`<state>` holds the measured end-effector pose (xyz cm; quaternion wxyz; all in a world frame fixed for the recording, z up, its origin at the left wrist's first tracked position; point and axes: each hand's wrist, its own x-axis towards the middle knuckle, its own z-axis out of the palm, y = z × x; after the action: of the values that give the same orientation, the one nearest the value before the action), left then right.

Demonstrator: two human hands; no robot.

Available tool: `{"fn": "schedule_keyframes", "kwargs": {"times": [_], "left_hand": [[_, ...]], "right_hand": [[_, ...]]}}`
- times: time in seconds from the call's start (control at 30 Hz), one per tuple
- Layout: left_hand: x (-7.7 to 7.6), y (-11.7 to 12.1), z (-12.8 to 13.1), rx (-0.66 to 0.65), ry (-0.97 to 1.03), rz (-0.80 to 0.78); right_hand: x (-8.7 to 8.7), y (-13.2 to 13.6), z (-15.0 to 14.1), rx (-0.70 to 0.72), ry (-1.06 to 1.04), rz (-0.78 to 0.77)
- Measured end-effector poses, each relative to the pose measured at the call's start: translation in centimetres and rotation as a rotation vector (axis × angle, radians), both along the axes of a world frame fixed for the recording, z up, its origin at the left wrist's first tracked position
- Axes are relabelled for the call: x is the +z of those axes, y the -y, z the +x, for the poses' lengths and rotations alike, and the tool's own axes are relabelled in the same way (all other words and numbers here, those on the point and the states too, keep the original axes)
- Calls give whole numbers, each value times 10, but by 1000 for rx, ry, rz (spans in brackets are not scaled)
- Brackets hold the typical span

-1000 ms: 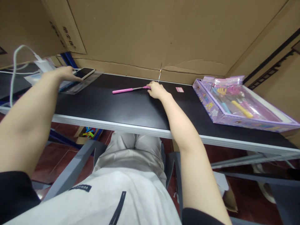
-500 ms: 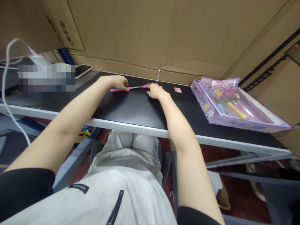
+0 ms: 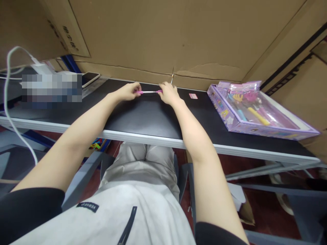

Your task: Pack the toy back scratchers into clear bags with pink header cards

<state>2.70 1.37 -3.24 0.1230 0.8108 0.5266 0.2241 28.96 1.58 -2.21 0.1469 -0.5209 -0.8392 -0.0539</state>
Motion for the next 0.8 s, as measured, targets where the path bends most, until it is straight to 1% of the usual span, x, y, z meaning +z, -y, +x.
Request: {"fn": "schedule_keyframes", "kwargs": {"times": [0.13, 0.3, 0.37, 0.43, 0.5, 0.57, 0.63, 0.7, 0.8], "left_hand": [[4, 6, 5, -38, 11, 74], [6, 5, 3, -10, 1, 93], [4, 2, 0, -1, 27, 113], [2, -2, -3, -10, 72, 154], [1, -4, -3, -32, 120, 193], [2, -5, -2, -38, 161, 213], [6, -4, 2, -21, 184, 221], [12, -3, 3, 8, 194, 228], [18, -2, -7, 83, 190, 234]], "right_hand": [[4, -1, 0, -26, -49, -53], [12, 5, 1, -22, -205, -143], [13, 6, 3, -3, -355, -194], [12, 3, 6, 25, -576, -248], [9, -3, 8, 62, -805, -295], [7, -11, 9, 92, -985, -321], [5, -18, 9, 110, -1092, -335], [6, -24, 10, 114, -1145, -346], [9, -30, 19, 91, -1222, -325]]}}
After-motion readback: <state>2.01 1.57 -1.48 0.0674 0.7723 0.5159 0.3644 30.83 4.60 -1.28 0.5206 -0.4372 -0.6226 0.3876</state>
